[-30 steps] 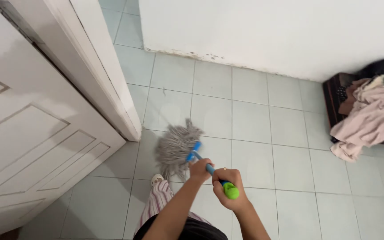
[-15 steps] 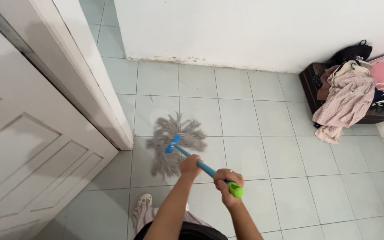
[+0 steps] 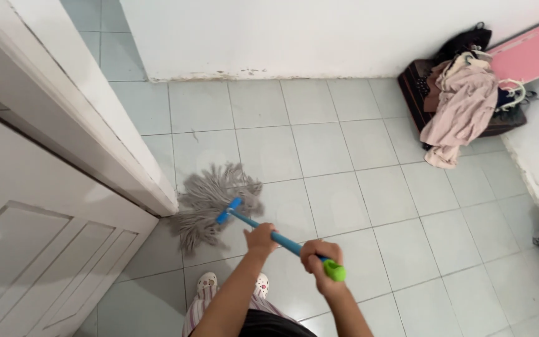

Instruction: Mopping a tiled floor in a room containing suitcases and clothing.

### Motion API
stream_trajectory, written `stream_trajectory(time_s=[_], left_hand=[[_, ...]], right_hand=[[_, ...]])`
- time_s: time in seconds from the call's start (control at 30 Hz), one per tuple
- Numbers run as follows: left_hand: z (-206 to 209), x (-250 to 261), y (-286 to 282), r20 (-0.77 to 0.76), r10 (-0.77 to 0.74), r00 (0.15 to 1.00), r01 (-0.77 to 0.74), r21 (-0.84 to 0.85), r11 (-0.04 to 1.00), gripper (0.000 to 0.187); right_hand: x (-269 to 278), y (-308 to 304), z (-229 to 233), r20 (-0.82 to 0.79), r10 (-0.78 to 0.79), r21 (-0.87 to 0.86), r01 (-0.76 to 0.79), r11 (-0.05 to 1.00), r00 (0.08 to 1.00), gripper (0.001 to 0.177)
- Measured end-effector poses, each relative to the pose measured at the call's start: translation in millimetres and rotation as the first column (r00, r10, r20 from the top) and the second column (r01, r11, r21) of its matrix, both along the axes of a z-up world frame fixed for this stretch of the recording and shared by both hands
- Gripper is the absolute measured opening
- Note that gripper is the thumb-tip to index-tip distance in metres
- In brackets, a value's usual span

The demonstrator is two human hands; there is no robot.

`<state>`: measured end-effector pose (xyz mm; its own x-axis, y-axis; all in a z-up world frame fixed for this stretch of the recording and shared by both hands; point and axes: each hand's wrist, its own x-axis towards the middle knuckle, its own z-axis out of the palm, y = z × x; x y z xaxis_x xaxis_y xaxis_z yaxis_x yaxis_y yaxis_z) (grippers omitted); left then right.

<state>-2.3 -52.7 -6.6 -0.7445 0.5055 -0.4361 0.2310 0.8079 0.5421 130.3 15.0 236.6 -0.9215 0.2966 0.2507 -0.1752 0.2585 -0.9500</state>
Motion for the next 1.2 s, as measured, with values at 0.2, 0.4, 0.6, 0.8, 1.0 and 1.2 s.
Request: stream_trajectory(time_s=[0.2,0.4,0.6,0.8,1.0,1.2], left_hand=[[43,29,20,0.185,-0.010,0.983,-0.007,0.094,0.996,0.022],[47,21,-1,0.136,0.020,0.991,-0.030,0.071,0.997,0.028],[14,2,-53,-0.076,0.132,0.988,-0.127,0.062,0.990,0.021],[28,-9,-81,-0.043,0.152,0.987,-0.156,-0.126,0.980,0.020],[23,19,-38,0.008,0.055,0.998,-0.055,-0.009,0.998,0.019],[-5,47,-10,0.180,-0.036,0.983,0.000,0.192,0.981,0.028]], right_hand=[[0,-2,29,0.134,-0.095,0.114,0.079,0.990,0.986,0.011],[-15,1,24,0.029,0.016,0.124,-0.020,0.992,0.999,0.008],[-37,-5,6,-0.083,0.156,-0.180,-0.169,0.969,0.984,0.007],[-40,-15,2,0.014,0.220,-0.227,-0.211,0.951,0.975,0.009],[-24,-19,42,0.151,0.162,-0.053,-0.156,0.986,0.975,0.010],[-26,-47,40,0.173,0.221,0.089,-0.239,0.967,0.960,0.007]])
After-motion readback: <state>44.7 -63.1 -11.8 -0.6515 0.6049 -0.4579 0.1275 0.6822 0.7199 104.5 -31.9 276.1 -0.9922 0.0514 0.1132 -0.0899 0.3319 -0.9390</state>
